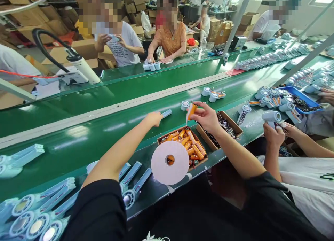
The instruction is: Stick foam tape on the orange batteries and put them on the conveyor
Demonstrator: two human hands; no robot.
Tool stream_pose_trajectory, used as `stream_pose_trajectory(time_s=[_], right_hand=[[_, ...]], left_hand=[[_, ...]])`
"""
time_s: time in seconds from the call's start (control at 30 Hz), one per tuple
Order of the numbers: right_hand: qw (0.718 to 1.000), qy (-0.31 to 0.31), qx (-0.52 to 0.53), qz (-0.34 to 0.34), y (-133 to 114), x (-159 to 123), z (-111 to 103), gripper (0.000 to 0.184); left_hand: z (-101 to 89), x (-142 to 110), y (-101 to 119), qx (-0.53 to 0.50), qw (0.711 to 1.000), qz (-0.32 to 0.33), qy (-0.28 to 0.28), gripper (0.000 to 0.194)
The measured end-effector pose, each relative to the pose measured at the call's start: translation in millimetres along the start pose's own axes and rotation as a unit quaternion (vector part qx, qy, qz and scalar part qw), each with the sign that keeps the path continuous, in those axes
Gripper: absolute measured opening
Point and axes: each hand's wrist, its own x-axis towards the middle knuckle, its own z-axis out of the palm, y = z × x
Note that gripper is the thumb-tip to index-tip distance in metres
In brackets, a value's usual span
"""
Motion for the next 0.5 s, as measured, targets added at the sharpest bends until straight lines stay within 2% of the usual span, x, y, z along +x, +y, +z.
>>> stream_pose_trajectory(time_s=[0.1, 0.2, 0.37, 0.5], right_hand=[[0.996, -0.064, -0.061, 0.005, 34, 55, 22, 0.059], [0.985, -0.098, -0.143, 0.005, 62, 89, 27, 0.054], [0.967, -0.141, -0.21, 0.027, 89, 105, 21, 0.054], [0.946, -0.168, -0.277, 0.022, 104, 103, 27, 0.049]], left_hand=[[7.5, 9, 7, -0.008, 1.0, 0.005, 0.004, 0.039], [11.6, 13, 3, -0.016, 0.999, 0.03, 0.025, 0.027], [19.6, 15, -14, -0.036, 0.995, 0.081, 0.049, 0.012], [17.1, 25, -22, -0.062, 0.991, 0.104, 0.055, 0.013]])
